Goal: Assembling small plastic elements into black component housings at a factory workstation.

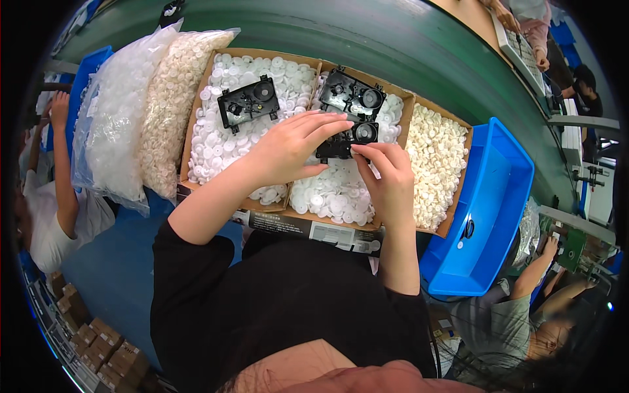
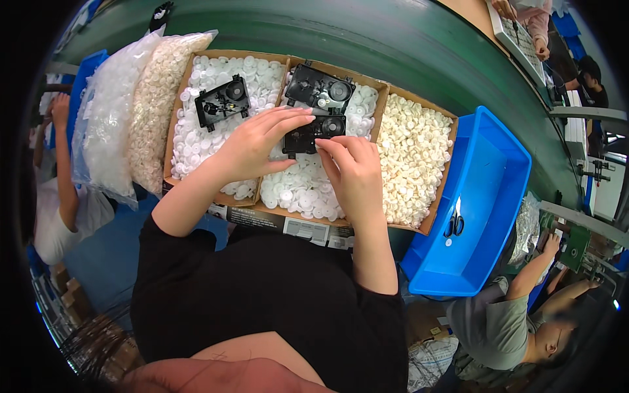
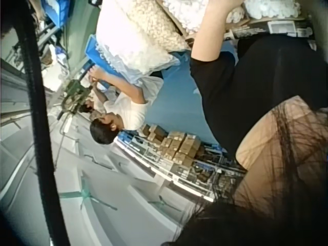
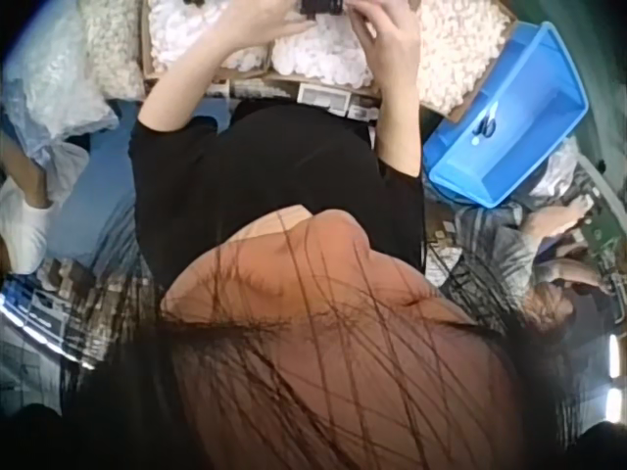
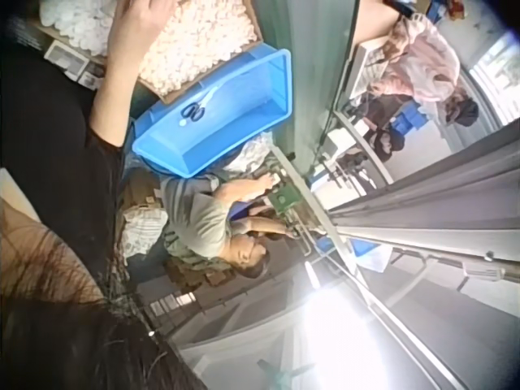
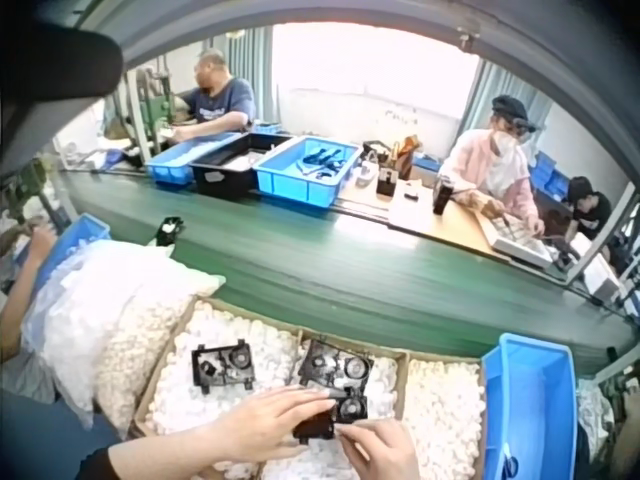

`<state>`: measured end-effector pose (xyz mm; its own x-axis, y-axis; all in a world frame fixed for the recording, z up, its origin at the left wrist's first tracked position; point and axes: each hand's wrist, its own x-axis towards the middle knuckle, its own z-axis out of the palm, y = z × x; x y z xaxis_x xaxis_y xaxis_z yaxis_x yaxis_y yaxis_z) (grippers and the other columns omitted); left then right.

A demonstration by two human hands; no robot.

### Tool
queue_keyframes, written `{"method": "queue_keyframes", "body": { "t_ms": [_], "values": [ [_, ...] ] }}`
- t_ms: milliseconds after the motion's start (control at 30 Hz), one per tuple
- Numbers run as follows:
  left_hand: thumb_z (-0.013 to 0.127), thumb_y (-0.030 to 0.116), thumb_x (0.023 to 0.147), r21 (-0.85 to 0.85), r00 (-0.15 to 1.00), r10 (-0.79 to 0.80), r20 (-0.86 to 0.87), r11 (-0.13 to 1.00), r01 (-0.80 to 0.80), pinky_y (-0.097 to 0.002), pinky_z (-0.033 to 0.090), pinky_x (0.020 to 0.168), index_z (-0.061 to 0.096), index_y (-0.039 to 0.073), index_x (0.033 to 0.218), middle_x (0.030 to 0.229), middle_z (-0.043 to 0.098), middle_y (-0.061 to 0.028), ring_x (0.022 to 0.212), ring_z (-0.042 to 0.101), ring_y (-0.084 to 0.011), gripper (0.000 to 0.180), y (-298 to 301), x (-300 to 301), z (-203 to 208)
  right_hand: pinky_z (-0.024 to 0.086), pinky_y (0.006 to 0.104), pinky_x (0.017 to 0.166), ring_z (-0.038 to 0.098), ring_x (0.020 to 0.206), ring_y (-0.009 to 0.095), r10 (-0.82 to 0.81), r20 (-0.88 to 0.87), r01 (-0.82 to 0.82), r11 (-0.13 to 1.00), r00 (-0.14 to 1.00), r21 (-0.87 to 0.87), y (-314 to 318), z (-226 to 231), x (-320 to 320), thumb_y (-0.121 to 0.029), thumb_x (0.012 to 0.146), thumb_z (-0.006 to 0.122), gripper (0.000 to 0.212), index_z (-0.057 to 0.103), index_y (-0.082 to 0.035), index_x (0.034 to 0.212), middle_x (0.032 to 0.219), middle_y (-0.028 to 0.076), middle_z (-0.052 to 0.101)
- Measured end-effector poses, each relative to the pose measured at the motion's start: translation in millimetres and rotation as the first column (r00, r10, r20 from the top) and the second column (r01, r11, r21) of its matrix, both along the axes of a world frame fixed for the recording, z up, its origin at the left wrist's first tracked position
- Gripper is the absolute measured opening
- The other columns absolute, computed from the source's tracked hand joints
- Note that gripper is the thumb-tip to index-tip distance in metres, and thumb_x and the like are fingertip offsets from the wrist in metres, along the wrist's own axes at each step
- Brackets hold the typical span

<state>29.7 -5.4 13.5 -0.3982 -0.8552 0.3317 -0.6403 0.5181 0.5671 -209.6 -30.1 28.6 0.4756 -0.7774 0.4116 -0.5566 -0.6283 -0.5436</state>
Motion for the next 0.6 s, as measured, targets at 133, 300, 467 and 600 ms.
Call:
{"method": "queue_keyframes", "body": {
  "t_ms": [133, 300, 467, 600],
  "values": [
    [0.088, 0.016, 0.073, 0.008, 1.000, -0.003, -0.005, 1.000, 0.003, -0.0503, 0.046, 0.116, 0.050, 0.014, 0.149, 0.150, 0.057, -0.0095, 0.137, 0.056, -0.0323, 0.085, -0.5, 0.8, -0.1, 0.049, 0.0384, 0.081, 0.064, 0.091, 0.026, -0.010, 0.004, 0.010, 1.000, 1.000, 0.017, -0.3, 4.5, -4.9, -0.007, 0.086, 0.081, 0.019, 0.076, -0.010, 0.103, 0.099, 0.005, 0.070],
    [0.088, 0.015, 0.074, 0.008, 1.000, -0.005, -0.001, 1.000, 0.005, -0.0504, 0.046, 0.116, 0.050, 0.014, 0.148, 0.151, 0.057, -0.0090, 0.138, 0.056, -0.0321, 0.084, -0.7, 0.0, 0.0, 0.048, 0.0390, 0.082, 0.064, 0.091, 0.026, 0.034, -0.004, -0.034, 0.998, 0.999, 0.053, -0.8, 2.2, -3.7, -0.007, 0.087, 0.079, 0.018, 0.075, -0.009, 0.104, 0.099, 0.006, 0.070],
    [0.087, 0.015, 0.074, -0.004, 1.000, -0.010, 0.001, 1.000, 0.010, -0.0503, 0.046, 0.117, 0.050, 0.014, 0.148, 0.152, 0.056, -0.0087, 0.138, 0.056, -0.0317, 0.083, -0.9, -0.7, 0.4, 0.048, 0.0392, 0.083, 0.064, 0.091, 0.027, 0.026, -0.069, -0.024, 0.999, 0.997, 0.029, 1.8, 8.7, -2.1, -0.007, 0.088, 0.078, 0.017, 0.075, -0.007, 0.105, 0.099, 0.007, 0.070],
    [0.087, 0.014, 0.074, -0.012, 1.000, -0.004, 0.021, 1.000, 0.004, -0.0501, 0.046, 0.117, 0.051, 0.013, 0.148, 0.153, 0.056, -0.0083, 0.139, 0.055, -0.0311, 0.082, -0.6, -1.6, 0.4, 0.048, 0.0395, 0.083, 0.064, 0.091, 0.027, 0.009, -0.067, -0.005, 0.998, 0.998, 0.055, 1.4, 7.1, -0.9, -0.008, 0.088, 0.078, 0.018, 0.075, -0.007, 0.106, 0.098, 0.008, 0.070]
  ]
}}
